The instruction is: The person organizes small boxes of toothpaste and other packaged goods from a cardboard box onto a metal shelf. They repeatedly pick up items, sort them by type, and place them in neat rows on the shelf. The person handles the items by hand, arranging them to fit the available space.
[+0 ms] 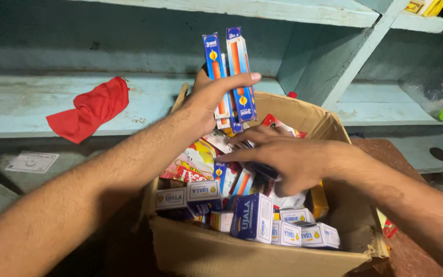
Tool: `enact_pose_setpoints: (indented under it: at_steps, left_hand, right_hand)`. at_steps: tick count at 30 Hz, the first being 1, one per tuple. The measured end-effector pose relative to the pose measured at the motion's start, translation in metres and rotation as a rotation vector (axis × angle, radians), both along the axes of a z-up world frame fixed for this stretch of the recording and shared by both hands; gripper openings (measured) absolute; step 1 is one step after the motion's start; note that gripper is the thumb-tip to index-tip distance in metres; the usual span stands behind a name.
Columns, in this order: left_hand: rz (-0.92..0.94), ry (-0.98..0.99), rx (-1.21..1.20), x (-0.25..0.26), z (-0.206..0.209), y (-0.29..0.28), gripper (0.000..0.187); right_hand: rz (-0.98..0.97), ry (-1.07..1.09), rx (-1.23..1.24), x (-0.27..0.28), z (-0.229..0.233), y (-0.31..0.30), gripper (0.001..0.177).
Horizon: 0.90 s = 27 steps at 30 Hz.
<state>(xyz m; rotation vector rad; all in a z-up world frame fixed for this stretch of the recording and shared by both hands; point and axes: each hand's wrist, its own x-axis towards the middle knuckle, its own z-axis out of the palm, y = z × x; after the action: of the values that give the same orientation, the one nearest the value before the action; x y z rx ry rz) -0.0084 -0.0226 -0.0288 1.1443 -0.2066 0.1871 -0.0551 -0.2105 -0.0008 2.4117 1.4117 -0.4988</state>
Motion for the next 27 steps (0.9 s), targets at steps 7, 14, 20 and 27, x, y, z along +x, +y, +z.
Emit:
enact_pose_setpoints:
  at_steps: [7, 14, 20, 27]
  left_hand:
    - [-0.061, 0.039, 0.093, 0.004, -0.003, 0.007, 0.051]
    - [-0.120, 0.043, 0.151, 0.002, -0.007, 0.002, 0.052]
    - [-0.157, 0.066, 0.172, 0.002, -0.009, 0.013, 0.045]
    - [-0.160, 0.103, 0.182, -0.002, -0.007, 0.013, 0.043]
  right_hand:
    - [0.329, 0.347, 0.565, 0.008, -0.038, 0.013, 0.080]
    - [0.365, 0.333, 0.646, 0.006, -0.040, 0.001, 0.080]
    - [0.296, 0.251, 0.516, 0.014, -0.022, -0.013, 0.085]
    - [0.032, -0.007, 0.550, 0.028, 0.028, -0.069, 0.072]
